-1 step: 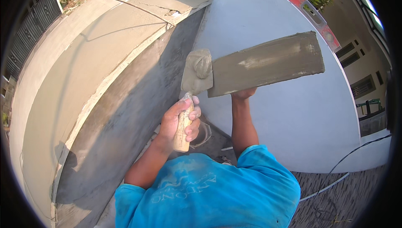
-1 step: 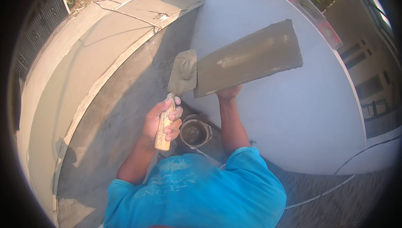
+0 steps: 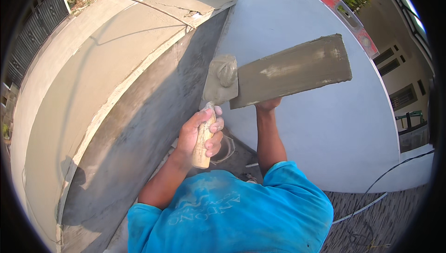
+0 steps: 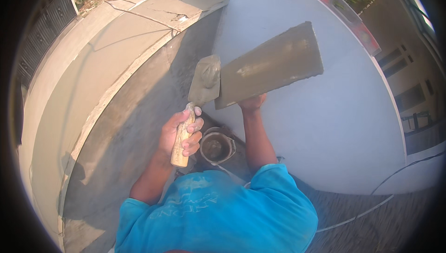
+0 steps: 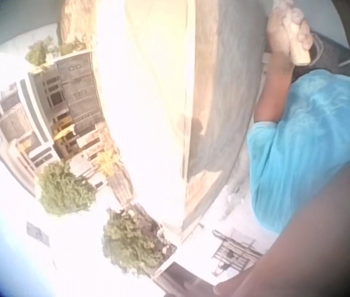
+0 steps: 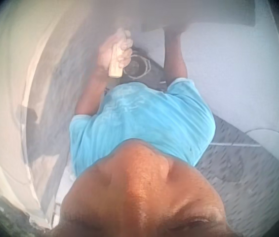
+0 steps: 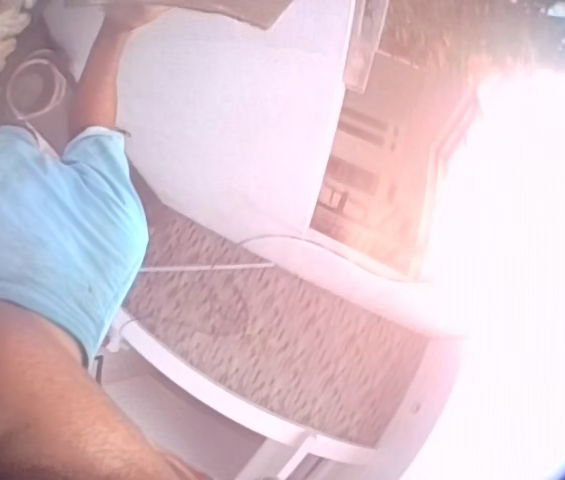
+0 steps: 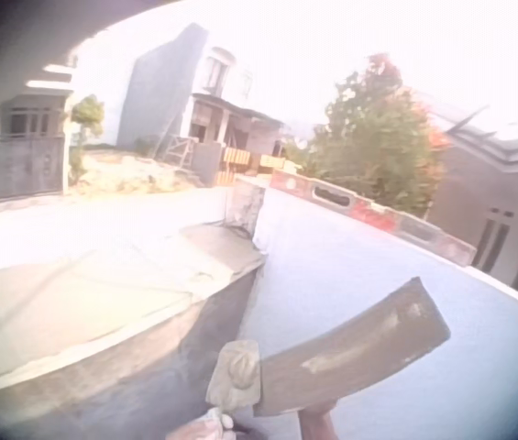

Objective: The person applies wet cement to a curved concrete wall using a trowel and a hawk. They scoop cement from a bucket, spread it onto the wall surface, and smooth it with a finishing trowel.

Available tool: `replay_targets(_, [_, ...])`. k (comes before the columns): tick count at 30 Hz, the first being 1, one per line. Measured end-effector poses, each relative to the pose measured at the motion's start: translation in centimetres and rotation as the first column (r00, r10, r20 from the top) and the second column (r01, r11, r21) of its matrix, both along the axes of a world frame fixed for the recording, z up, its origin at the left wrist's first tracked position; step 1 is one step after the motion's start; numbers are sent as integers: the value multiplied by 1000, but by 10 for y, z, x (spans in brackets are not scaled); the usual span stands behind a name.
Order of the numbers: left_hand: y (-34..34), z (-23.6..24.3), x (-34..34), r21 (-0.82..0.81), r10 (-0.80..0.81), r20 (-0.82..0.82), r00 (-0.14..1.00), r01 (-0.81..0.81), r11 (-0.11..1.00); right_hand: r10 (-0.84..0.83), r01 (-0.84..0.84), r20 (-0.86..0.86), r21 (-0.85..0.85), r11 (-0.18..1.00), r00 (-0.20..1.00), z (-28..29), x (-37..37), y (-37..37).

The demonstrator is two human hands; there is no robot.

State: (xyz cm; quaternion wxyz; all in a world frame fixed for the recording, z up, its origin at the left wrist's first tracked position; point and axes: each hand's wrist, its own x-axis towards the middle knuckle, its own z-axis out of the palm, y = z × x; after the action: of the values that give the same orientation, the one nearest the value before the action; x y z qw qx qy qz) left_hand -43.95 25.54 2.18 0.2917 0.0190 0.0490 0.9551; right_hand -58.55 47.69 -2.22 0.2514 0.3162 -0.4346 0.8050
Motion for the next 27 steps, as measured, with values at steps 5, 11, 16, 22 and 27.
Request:
replay_targets(5, [-8, 31, -4, 48, -26, -89, 996, 30, 998, -45, -28, 230, 303, 953, 972, -33, 6, -3])
replay_targets(11, [-23, 57, -10, -331, 140, -364, 921, -268, 905, -164, -165, 732, 355, 920, 661, -73, 49, 31])
replay_targets(16, [-21, 59, -43, -551, 207, -653, 728, -645, 530, -218, 53, 376, 402, 914, 901, 16, 49, 19])
replay_targets(22, [-13, 80, -85, -481, 277, -752, 598, -785, 391, -542, 634, -397, 678, 371, 741, 103, 29, -21])
replay_targets(27, [-12, 99, -97, -520, 330, -711, 621, -780, 347, -503, 702, -527, 663, 260, 685, 123, 7, -39])
